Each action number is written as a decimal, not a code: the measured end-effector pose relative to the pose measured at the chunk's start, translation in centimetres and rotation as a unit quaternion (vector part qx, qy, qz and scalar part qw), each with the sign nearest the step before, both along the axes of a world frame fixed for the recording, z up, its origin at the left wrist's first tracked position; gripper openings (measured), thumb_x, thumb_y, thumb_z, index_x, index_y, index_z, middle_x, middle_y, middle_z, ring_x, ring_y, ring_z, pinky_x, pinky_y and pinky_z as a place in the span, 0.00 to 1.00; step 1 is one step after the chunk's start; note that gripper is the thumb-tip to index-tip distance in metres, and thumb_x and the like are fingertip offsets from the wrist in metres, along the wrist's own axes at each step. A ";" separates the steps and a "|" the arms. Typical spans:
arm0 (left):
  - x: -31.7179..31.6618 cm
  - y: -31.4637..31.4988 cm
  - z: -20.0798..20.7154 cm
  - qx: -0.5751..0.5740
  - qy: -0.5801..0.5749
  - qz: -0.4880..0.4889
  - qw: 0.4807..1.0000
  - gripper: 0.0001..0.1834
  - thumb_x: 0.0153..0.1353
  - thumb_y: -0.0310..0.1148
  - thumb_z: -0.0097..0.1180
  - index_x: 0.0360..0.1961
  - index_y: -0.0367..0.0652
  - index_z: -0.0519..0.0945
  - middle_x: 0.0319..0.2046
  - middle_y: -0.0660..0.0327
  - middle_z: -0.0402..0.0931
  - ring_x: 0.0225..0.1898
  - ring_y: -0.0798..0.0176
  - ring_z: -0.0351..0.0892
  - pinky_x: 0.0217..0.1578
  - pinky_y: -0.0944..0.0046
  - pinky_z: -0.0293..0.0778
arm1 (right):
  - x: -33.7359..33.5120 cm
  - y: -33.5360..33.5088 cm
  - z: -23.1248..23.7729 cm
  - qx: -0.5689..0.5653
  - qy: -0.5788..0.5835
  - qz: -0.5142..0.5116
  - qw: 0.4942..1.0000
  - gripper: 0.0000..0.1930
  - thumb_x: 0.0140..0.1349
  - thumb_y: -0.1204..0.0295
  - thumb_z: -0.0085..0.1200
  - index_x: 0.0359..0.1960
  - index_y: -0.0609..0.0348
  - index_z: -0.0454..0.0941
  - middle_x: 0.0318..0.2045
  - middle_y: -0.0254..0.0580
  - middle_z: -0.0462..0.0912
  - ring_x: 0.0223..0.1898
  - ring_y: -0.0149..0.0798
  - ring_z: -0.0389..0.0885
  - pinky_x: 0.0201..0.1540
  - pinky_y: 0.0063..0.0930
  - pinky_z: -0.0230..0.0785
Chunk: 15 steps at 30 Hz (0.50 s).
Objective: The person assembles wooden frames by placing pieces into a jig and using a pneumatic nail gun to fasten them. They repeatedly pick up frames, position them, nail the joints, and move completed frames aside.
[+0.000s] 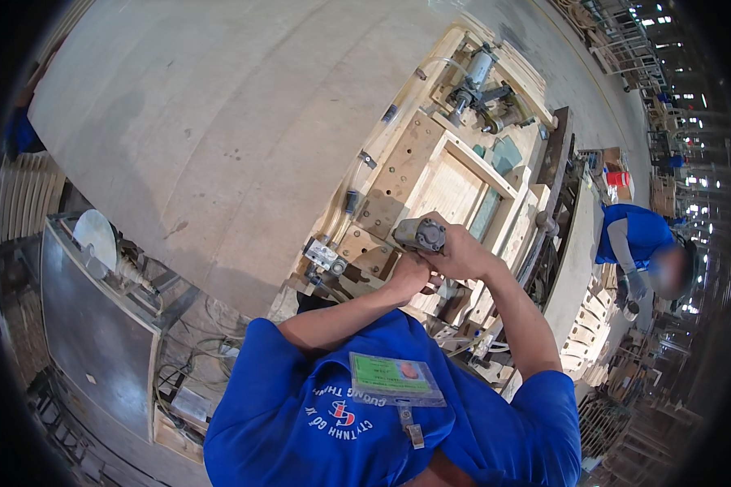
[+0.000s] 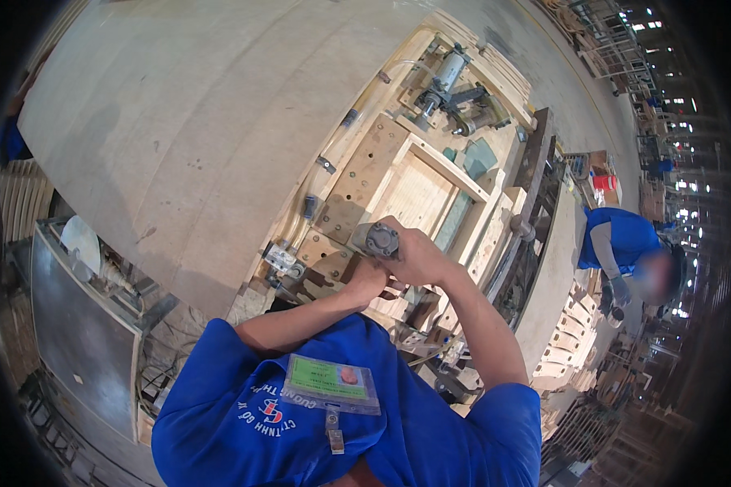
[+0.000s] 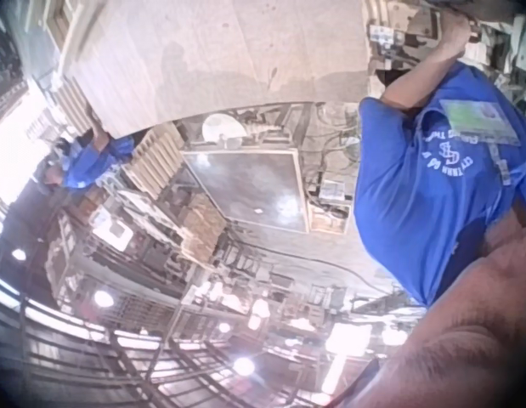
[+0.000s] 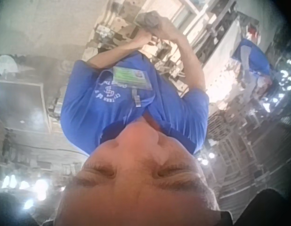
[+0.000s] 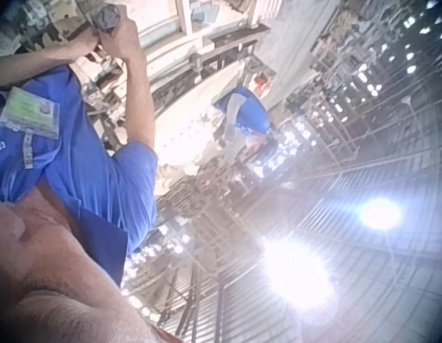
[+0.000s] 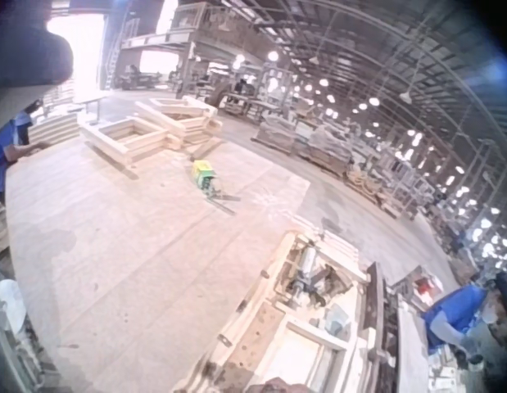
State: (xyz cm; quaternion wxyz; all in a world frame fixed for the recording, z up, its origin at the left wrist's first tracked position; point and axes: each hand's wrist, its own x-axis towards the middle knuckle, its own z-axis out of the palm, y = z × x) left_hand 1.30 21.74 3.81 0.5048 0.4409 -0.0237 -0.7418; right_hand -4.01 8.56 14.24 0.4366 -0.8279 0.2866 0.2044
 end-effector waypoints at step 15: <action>10.5 7.0 10.4 -0.228 -0.585 0.148 0.765 0.11 0.76 0.32 0.58 0.50 0.37 0.86 0.42 0.51 0.89 0.43 0.52 0.89 0.46 0.58 0.81 | -18.9 7.2 10.7 -0.032 -0.121 -0.492 0.862 0.19 0.71 0.77 0.61 0.62 0.64 0.76 0.39 0.31 0.81 0.30 0.23 0.75 0.32 0.25 0.71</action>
